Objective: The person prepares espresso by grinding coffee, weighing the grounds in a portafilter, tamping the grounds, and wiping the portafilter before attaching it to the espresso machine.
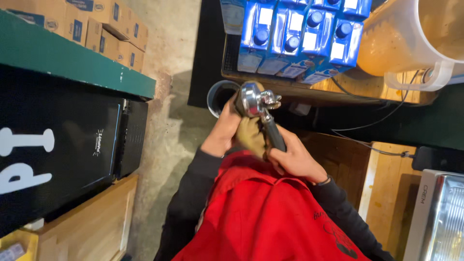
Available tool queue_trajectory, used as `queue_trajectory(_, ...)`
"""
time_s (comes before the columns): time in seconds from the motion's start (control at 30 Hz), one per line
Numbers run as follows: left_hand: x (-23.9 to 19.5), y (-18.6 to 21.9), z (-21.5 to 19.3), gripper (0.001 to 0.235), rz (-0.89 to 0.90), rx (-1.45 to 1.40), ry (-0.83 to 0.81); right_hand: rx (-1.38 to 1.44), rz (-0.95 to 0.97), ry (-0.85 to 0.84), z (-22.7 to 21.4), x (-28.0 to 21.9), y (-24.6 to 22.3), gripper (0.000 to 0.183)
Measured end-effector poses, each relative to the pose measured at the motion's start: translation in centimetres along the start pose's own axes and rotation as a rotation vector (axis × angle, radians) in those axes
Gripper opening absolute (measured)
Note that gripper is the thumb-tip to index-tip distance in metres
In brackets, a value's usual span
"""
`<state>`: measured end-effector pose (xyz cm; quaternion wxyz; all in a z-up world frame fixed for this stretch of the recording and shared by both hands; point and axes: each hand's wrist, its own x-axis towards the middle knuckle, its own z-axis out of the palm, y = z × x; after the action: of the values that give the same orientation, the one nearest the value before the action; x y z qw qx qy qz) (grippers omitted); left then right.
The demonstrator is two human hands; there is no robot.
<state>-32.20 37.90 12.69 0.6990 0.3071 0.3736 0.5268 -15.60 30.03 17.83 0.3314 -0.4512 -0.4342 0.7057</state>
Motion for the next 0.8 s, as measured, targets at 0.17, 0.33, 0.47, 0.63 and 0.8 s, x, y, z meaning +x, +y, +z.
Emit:
queue_trajectory(0.17,-1.9,-3.6,-10.8,0.046,-0.098,0.086,0.040,0.508,0.035,-0.182,-1.7,-1.3,2.4,0.022)
queue_trajectory(0.33,4.2,-12.7,-18.1,0.062,0.135,0.806,0.110,1.222,-0.071,-0.719,-2.8,-1.5,2.9,0.030)
queue_trajectory(0.47,3.8,-15.3,-17.3,0.039,0.286,2.064,0.069,1.305,-0.184,-0.794,-2.2,-1.5,3.3,0.027)
queue_trajectory(0.63,0.8,-12.6,-10.3,0.056,0.565,1.524,0.286,1.271,-0.298,-0.670,-2.2,-3.2,4.7,0.026)
queue_trajectory(0.8,-3.2,-4.4,3.2,0.049,0.870,1.276,0.021,0.676,-0.196,0.035,-2.4,-6.0,6.1,0.019)
